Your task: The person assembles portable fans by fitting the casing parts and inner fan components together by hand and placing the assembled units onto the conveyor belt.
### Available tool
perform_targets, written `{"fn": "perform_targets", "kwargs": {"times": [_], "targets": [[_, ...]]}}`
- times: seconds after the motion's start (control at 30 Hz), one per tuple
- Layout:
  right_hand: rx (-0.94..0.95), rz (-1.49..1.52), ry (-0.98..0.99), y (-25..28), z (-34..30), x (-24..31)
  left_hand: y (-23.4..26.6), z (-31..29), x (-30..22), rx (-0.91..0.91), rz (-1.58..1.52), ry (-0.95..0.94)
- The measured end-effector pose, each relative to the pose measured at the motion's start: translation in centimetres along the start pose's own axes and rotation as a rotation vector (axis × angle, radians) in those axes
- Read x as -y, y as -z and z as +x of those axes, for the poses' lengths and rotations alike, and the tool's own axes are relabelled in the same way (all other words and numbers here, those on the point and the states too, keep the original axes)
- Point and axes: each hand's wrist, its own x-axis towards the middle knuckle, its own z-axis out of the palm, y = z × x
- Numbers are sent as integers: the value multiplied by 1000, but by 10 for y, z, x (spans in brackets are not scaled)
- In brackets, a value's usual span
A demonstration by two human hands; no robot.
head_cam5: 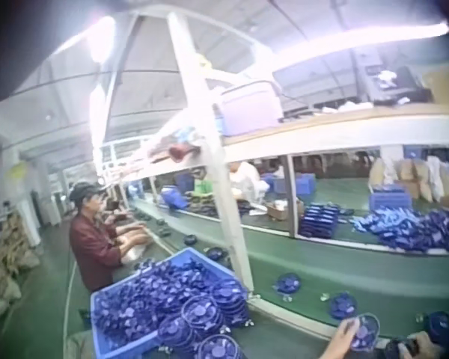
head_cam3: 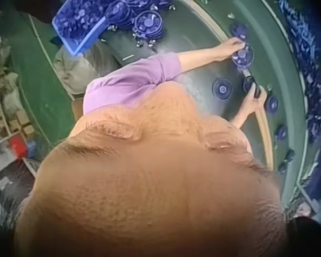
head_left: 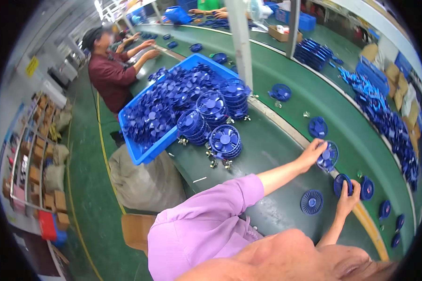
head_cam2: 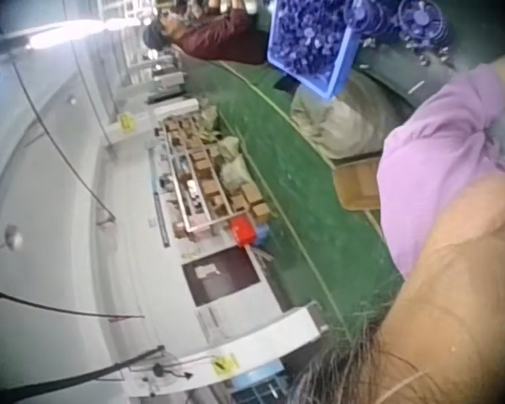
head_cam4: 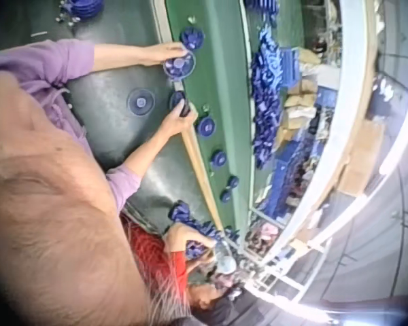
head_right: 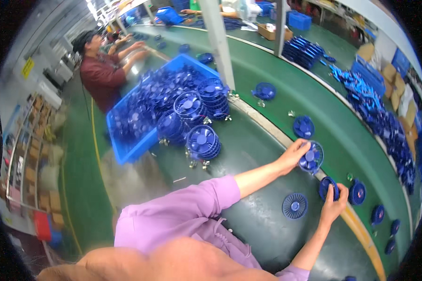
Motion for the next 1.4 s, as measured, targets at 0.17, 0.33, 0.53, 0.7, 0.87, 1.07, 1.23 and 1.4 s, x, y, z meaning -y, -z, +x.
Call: {"fn": "perform_targets", "kwargs": {"times": [0.17,0.33,0.53,0.7,0.87,1.07,1.23,1.4], "targets": [[-63,-44,279,-18,12,53,-6,-29,-14,86,-304,170],[122,32,306,-43,1,95,-11,-36,-18,203,-537,263],[205,70,295,-55,-4,105,1,-43,-24,260,-635,442],[173,123,279,-67,-7,112,0,-45,-33,153,-615,358],[114,160,203,-79,-9,105,-11,-53,-32,33,-428,161],[169,418,26,-89,-12,91,-17,-62,-26,-67,159,-340],[151,527,33,-92,-15,101,-21,-65,-36,-85,240,-481],[173,661,-72,-91,-16,107,-21,-69,-39,-112,435,-675]]}}
